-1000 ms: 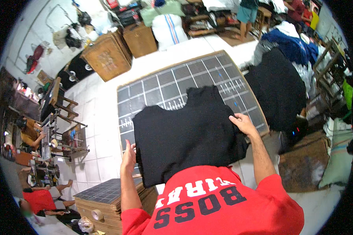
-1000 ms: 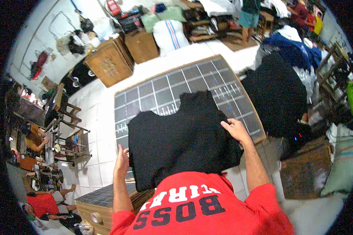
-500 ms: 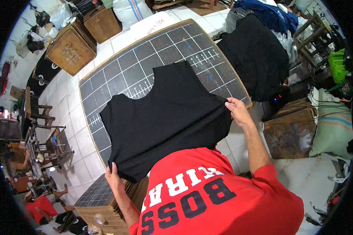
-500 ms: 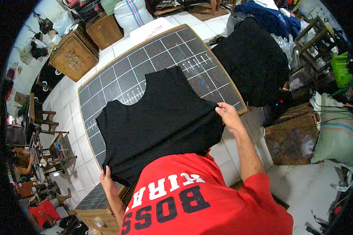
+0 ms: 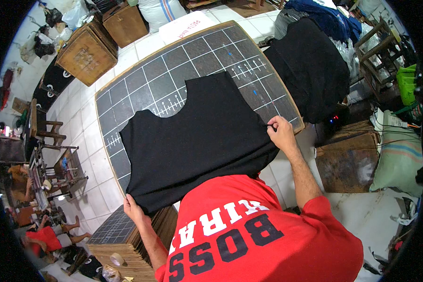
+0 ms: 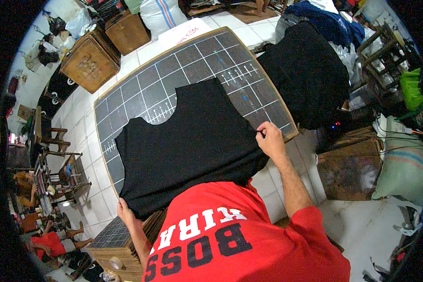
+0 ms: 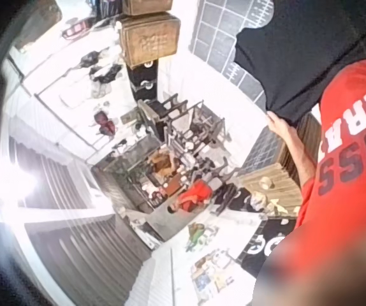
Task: The person wipes a gridded board, then unfolds and lays a black t-shirt on it, smoothing it flat. They repeat the process with a second black t-shirt, aligning and smoothing each garment on the board.
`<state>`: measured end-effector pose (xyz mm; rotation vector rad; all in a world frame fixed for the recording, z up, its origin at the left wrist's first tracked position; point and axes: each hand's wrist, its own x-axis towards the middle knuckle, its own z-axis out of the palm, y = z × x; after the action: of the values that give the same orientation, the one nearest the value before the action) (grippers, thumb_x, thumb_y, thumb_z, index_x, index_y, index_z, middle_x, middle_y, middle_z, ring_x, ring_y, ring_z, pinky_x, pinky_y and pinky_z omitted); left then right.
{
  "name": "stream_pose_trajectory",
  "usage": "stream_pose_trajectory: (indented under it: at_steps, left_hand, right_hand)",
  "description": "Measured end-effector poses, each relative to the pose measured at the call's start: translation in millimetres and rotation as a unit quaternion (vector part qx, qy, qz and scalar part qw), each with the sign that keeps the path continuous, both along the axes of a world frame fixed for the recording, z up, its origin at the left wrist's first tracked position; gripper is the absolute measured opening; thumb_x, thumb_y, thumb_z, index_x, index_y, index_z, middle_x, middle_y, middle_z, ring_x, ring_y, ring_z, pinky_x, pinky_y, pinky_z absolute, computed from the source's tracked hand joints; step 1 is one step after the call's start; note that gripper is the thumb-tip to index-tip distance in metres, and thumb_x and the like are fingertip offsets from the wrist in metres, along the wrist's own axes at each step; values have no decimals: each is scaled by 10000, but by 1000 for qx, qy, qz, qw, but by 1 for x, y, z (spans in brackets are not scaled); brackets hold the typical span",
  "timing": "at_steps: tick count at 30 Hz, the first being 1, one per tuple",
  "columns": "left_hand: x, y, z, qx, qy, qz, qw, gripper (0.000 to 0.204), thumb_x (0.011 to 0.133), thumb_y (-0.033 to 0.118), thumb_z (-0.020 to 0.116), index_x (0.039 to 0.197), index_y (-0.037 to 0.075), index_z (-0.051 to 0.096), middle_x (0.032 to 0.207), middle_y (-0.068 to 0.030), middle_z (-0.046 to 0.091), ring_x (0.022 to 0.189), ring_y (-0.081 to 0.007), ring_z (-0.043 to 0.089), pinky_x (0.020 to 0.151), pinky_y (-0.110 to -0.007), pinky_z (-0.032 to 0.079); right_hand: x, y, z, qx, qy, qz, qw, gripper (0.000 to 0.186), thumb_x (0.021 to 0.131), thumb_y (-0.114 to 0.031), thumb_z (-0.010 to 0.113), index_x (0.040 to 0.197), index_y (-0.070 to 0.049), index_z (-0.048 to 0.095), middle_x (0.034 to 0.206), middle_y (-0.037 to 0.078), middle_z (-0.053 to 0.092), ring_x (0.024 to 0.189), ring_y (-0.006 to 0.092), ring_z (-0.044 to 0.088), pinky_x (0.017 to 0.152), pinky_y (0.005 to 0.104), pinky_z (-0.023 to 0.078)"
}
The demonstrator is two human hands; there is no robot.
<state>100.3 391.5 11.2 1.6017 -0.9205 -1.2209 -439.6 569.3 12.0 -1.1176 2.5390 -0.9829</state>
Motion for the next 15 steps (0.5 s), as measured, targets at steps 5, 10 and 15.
stream_pose_trajectory:
  at_steps: [5, 10, 15]
  left_hand:
    - [8, -1, -6, -20, -34, -26, 999, 319, 1097, 280, 570, 1073, -15, 689, 984, -48, 698, 859, -112, 610, 787, -286, 500]
    - [11, -1, -15, -35, -46, -31, 998, 318, 1094, 274, 575, 1055, -19, 692, 959, -34, 688, 837, -101, 593, 771, -275, 492]
    - [9, -2, -13, -27, -53, -41, 997, 313, 1091, 267, 579, 1048, -20, 695, 940, -27, 688, 818, -94, 593, 751, -269, 494]
  right_hand:
    - [-16, 3, -25, -41, -81, -63, 994, 128, 964, -112, 686, 1031, -5, 703, 934, 125, 708, 802, 209, 671, 734, 373, 526]
    - [-17, 0, -31, -191, -513, -160, 821, 238, 1076, -176, 585, 1164, 26, 677, 1068, 86, 738, 956, 155, 693, 842, 304, 545]
    - [-5, -3, -16, -159, -482, -133, 851, 306, 1003, -188, 684, 1193, 49, 655, 1079, 83, 718, 985, 162, 660, 858, 311, 523]
